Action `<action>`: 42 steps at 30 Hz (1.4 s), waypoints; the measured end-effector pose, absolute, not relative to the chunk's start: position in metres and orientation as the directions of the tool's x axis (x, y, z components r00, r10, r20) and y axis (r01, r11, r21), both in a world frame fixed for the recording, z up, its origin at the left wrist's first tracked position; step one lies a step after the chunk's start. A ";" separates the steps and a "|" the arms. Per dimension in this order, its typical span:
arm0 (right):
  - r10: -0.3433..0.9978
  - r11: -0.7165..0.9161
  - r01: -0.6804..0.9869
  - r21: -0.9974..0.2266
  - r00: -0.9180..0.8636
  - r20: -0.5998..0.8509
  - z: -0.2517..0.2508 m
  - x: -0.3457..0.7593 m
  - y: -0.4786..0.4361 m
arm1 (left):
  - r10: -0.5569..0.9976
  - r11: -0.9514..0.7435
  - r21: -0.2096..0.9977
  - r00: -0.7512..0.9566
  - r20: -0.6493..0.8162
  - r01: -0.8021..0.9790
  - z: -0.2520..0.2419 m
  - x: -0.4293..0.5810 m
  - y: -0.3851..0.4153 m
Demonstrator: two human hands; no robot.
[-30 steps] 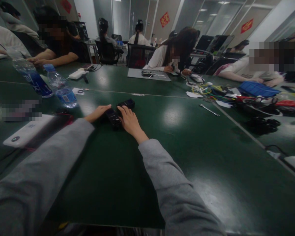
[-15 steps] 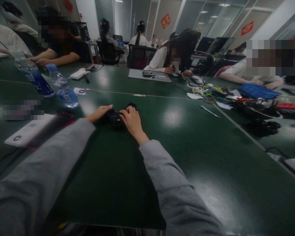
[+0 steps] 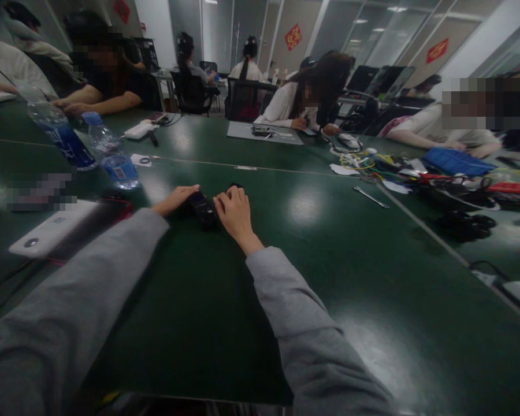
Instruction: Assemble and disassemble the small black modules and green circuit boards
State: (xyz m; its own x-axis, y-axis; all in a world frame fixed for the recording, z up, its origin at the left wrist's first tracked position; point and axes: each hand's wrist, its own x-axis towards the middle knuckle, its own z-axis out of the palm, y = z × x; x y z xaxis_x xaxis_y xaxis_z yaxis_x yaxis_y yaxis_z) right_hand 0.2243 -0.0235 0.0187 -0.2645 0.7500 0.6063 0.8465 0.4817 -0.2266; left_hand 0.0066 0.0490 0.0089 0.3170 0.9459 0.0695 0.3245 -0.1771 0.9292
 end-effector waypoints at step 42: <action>0.770 0.429 0.860 -0.277 -0.188 0.609 0.007 0.225 -0.017 | 0.941 -0.214 0.908 0.325 0.093 0.360 0.009 0.006 0.049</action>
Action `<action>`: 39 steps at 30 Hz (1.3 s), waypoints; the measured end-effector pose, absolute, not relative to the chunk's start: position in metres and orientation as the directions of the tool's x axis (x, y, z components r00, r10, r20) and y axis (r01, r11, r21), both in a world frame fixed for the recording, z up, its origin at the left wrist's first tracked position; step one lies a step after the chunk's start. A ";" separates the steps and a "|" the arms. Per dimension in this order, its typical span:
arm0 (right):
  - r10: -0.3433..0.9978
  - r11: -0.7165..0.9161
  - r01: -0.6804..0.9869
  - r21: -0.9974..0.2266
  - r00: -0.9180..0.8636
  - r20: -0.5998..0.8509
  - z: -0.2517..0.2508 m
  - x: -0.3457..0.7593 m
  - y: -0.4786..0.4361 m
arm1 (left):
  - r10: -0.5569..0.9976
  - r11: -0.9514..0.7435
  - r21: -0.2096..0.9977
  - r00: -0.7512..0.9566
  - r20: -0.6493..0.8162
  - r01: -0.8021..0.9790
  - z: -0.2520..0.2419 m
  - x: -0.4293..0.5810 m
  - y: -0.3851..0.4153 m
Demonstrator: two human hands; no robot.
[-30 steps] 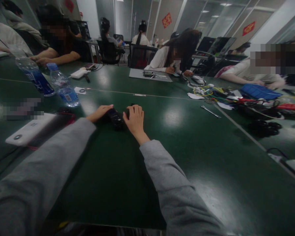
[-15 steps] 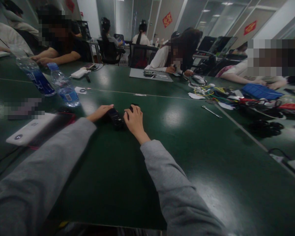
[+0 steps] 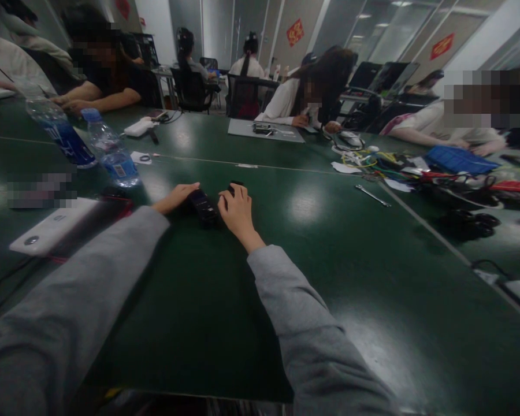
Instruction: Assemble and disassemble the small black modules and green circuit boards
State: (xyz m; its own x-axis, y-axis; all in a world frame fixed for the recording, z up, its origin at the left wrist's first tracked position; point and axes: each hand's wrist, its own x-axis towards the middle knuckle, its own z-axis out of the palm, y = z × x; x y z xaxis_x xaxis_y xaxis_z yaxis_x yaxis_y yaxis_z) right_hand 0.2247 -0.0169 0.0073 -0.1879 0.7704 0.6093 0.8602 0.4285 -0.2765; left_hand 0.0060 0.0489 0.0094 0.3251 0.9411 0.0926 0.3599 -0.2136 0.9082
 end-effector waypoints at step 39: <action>0.781 0.421 0.864 -0.276 -0.190 0.595 0.006 0.225 -0.016 | 0.939 -0.250 0.887 0.322 0.123 0.389 0.005 0.005 0.053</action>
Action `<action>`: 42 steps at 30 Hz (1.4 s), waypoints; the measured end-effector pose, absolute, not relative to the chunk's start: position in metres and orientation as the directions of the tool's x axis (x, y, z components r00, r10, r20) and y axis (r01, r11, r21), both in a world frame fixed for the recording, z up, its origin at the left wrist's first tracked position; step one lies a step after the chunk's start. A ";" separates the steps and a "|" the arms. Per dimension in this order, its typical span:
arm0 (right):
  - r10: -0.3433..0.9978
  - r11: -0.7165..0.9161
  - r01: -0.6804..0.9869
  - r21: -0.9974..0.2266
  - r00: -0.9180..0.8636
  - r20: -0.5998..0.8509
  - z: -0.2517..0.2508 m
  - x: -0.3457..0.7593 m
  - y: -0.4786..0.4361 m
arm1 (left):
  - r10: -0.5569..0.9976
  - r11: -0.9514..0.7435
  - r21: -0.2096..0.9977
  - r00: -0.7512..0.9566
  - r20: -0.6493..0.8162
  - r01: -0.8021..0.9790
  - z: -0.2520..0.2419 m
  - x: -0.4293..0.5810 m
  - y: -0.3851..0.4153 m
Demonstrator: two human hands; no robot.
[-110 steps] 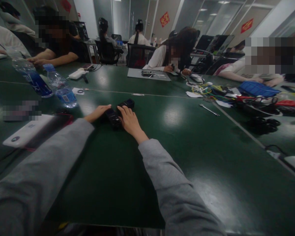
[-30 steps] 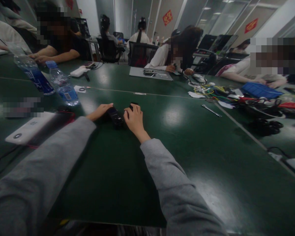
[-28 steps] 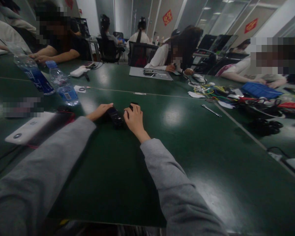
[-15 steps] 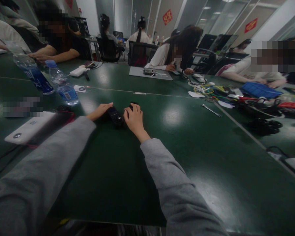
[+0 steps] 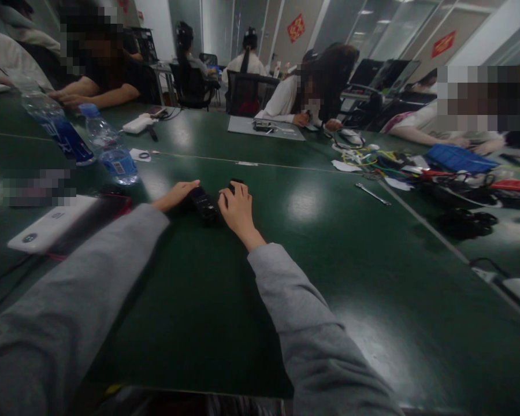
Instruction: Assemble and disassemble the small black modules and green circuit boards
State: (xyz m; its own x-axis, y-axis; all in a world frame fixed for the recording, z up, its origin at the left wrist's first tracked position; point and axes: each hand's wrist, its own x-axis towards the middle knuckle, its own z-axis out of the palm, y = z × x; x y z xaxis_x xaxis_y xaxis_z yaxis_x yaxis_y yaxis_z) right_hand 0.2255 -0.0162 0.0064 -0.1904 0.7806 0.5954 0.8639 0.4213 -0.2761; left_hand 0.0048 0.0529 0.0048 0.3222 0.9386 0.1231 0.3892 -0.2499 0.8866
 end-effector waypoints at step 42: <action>0.789 0.431 0.864 -0.260 -0.221 0.573 0.006 0.228 -0.017 | 0.941 -0.239 0.887 0.321 0.111 0.395 0.006 0.006 0.052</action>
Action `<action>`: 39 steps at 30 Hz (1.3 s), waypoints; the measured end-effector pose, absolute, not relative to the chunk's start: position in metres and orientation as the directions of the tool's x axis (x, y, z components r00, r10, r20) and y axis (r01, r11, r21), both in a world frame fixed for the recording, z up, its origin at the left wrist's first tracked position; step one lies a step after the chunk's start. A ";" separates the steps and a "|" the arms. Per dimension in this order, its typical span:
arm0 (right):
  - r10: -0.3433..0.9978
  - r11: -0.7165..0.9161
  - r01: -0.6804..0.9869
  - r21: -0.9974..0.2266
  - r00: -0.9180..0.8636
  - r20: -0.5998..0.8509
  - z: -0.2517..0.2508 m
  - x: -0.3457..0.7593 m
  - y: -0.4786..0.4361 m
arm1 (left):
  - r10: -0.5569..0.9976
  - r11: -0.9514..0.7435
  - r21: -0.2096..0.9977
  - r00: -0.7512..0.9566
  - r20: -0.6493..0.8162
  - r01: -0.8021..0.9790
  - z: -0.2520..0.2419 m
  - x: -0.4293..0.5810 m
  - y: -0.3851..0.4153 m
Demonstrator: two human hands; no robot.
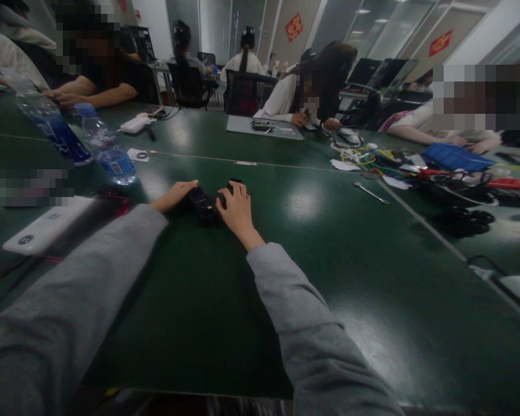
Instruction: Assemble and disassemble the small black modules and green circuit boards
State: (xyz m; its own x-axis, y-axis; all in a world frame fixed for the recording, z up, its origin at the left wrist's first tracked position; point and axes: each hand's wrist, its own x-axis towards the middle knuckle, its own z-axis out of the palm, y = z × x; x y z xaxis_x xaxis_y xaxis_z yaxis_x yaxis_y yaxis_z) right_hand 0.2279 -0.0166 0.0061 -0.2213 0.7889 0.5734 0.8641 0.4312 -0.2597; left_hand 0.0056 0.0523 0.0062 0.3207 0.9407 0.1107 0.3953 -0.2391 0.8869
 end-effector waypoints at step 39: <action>0.787 0.411 0.885 -0.219 -0.224 0.575 0.007 0.227 -0.017 | 0.935 -0.235 0.893 0.339 0.101 0.383 0.003 0.005 0.055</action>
State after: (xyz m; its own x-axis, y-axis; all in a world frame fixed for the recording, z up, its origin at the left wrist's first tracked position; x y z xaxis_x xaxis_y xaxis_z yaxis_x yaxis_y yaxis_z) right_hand 0.2273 -0.0165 0.0067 -0.2237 0.7873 0.5746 0.8848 0.4113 -0.2191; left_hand 0.0053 0.0550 0.0035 0.3393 0.9352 0.1011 0.3825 -0.2353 0.8935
